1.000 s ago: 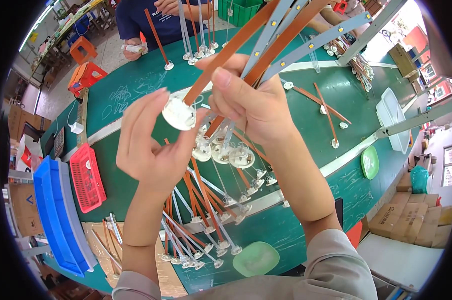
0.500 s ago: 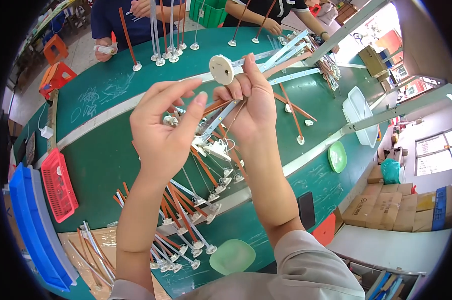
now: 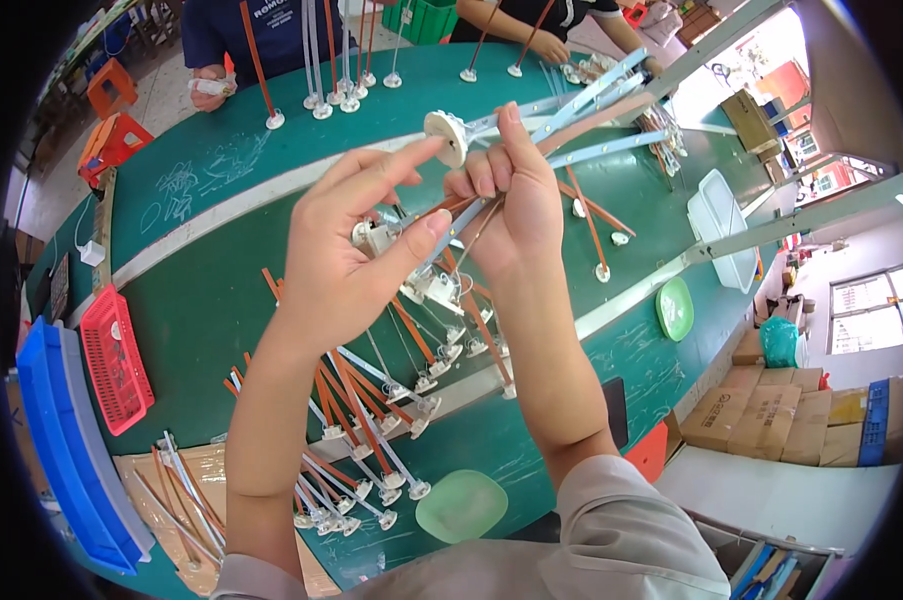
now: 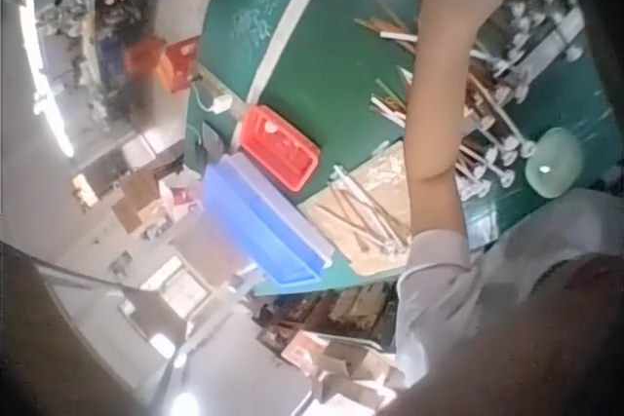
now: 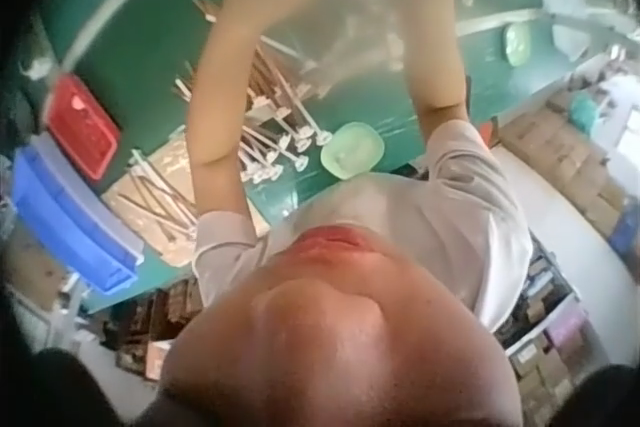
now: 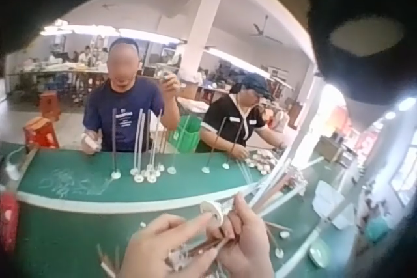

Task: Assembling and testing LED light strips onto circular plastic bases at a workbench.

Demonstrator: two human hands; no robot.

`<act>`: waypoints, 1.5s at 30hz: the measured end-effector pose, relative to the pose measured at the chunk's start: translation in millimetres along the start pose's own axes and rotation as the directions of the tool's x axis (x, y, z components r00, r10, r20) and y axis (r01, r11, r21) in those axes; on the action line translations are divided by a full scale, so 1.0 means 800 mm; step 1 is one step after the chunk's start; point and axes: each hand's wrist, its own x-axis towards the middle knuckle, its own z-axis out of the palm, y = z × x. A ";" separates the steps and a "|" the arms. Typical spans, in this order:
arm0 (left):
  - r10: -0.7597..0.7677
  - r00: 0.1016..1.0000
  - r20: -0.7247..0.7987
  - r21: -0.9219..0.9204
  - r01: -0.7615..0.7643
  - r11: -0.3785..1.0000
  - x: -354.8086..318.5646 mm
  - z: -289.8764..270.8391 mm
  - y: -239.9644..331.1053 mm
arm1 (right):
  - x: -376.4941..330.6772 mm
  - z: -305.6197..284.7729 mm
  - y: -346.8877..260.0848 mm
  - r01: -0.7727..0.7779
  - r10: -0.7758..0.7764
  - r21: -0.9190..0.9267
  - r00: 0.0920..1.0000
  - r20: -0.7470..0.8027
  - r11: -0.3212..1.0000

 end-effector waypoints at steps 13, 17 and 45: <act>-0.482 0.876 -0.020 0.196 0.476 0.857 -0.110 -0.104 -0.096 | -0.005 -0.131 -0.026 -0.341 0.487 -0.935 0.802 -0.345 -0.100; -0.333 0.939 0.085 0.291 0.296 0.910 -0.109 -0.058 -0.095 | -0.036 -0.170 0.028 -0.120 0.574 -0.932 0.759 -0.307 -0.341; -0.305 0.948 0.085 0.550 0.211 0.808 -0.156 -0.149 -0.163 | 0.005 -0.175 0.032 0.447 0.041 -0.719 0.862 0.505 -0.531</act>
